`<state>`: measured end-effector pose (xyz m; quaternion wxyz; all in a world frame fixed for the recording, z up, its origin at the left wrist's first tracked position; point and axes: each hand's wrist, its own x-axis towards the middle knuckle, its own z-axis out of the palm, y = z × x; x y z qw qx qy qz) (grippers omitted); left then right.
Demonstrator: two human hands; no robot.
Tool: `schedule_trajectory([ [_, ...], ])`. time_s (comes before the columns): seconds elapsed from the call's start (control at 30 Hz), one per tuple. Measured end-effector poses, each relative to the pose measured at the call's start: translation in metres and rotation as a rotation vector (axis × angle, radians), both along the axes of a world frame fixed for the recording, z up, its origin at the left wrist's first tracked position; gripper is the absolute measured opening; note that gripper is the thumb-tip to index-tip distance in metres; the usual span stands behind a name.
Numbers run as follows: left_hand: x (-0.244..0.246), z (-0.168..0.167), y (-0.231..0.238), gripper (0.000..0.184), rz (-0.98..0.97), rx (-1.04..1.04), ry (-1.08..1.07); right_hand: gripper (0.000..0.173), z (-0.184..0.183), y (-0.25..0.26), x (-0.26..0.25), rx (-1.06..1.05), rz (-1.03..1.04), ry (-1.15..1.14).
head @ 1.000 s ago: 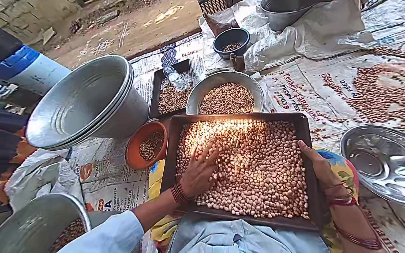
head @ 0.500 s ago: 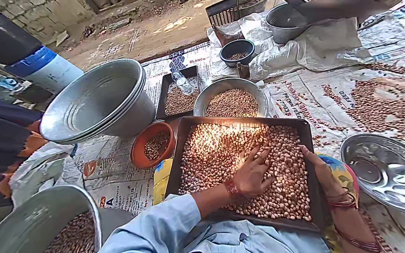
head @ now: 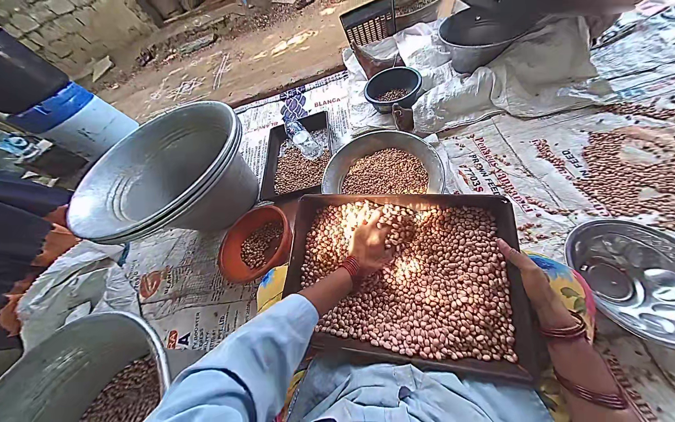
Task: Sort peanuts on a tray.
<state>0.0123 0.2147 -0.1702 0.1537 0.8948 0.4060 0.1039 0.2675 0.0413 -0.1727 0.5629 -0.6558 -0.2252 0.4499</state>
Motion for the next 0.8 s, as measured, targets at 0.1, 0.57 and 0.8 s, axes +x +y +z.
schedule_trajectory([
  [0.1, 0.046, -0.006, -0.038, 0.055, -0.114, -0.112, -0.080, 0.040, 0.000, -0.001, 0.000, -0.008, 0.007, -0.013],
  [0.57, -0.112, -0.019, -0.013, 0.043, -0.004, 0.329, 0.219, 0.034, 0.002, 0.001, 0.000, -0.002, 0.015, 0.000],
  [0.8, 0.023, -0.010, -0.017, 0.061, -0.004, -0.094, 0.002, 0.037, -0.003, 0.000, 0.001, 0.017, 0.010, -0.023],
])
